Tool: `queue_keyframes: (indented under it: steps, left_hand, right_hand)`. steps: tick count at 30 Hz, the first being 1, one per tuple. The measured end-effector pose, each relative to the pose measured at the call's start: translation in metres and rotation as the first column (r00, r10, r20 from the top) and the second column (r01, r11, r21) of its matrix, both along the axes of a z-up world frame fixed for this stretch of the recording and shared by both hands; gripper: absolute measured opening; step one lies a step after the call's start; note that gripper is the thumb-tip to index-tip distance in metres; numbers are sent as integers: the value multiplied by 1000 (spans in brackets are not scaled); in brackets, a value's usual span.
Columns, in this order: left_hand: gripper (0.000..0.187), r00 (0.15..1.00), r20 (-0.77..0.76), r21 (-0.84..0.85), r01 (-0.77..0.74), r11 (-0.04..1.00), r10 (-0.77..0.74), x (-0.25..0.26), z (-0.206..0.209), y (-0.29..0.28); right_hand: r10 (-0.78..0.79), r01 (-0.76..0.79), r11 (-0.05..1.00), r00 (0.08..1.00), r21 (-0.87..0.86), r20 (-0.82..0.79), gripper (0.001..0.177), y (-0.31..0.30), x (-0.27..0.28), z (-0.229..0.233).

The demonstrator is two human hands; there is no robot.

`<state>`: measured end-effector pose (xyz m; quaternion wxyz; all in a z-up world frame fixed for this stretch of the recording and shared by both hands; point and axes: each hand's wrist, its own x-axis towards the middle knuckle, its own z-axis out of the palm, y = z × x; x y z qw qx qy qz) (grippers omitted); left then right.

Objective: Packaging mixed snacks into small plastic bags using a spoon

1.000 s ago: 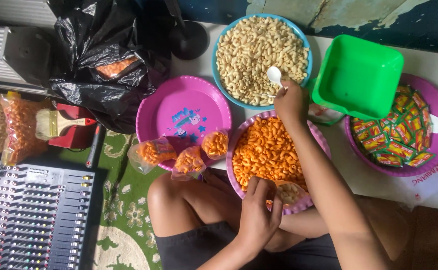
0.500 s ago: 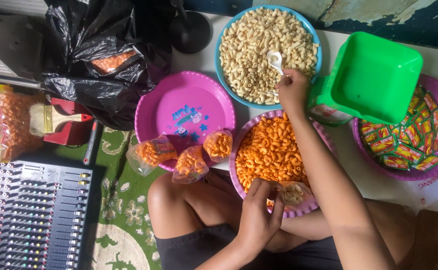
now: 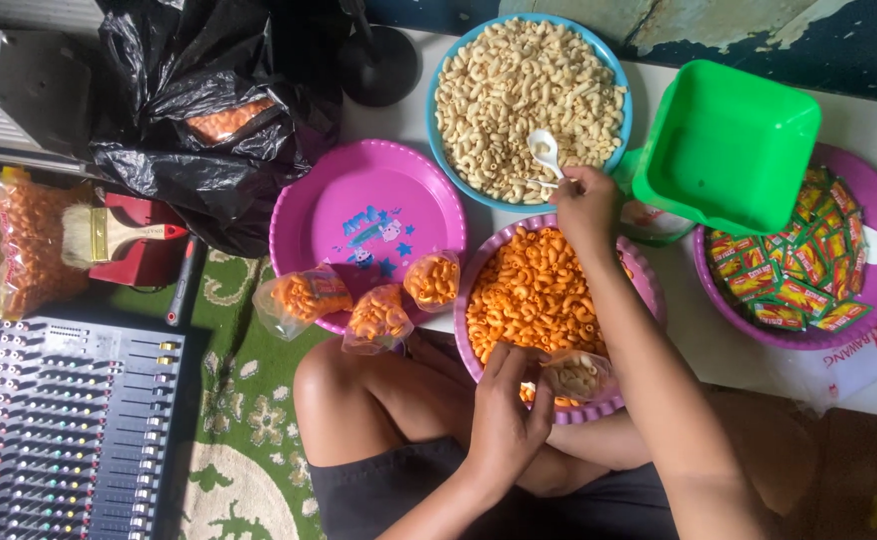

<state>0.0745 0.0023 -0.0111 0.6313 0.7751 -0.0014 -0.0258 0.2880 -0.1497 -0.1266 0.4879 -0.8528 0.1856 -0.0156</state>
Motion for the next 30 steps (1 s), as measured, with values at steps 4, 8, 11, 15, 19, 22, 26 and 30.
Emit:
queue_keyframes:
  steps: [4, 8, 11, 15, 19, 22, 26, 30]
  left_hand:
    - [9, 1000, 3, 6, 3, 1000, -3, -2, 1, -2]
    - [9, 1000, 7, 14, -1, 1000, 1, -2, 0, -2]
    - [8, 1000, -13, -2, -1, 1000, 1, 0, 0, -1]
    - [9, 1000, -8, -25, 3, 1000, -3, 2, -4, 0]
    - [8, 1000, -17, -24, 6, 1000, -6, 5, -2, 2]
    - [6, 1000, -28, -20, 1, 1000, -2, 7, -3, 2]
    - [9, 1000, -22, -17, -3, 1000, 2, 8, -5, 3]
    - [10, 999, -40, -19, 2, 1000, -2, 8, -4, 5]
  right_hand:
    - [-17, 17, 998, 1000, -55, -12, 22, -6, 1, -9]
    - [-3, 2, 960, 1000, -280, -1, 22, -8, 15, -27]
    - [-11, 6, 966, 1000, -260, -15, 22, 1, 20, -10]
    - [-21, 19, 985, 1000, -174, -11, 23, 4, 27, -5]
    - [-40, 39, 997, 999, -71, -23, 24, 7, 26, -1]
    - [-68, 62, 994, 996, -94, -57, 22, 11, 25, 7]
    - [-96, 97, 994, 995, -51, 8, 22, 6, 34, -10]
    - [-103, 101, 993, 994, 54, 46, 22, 1, 40, -32]
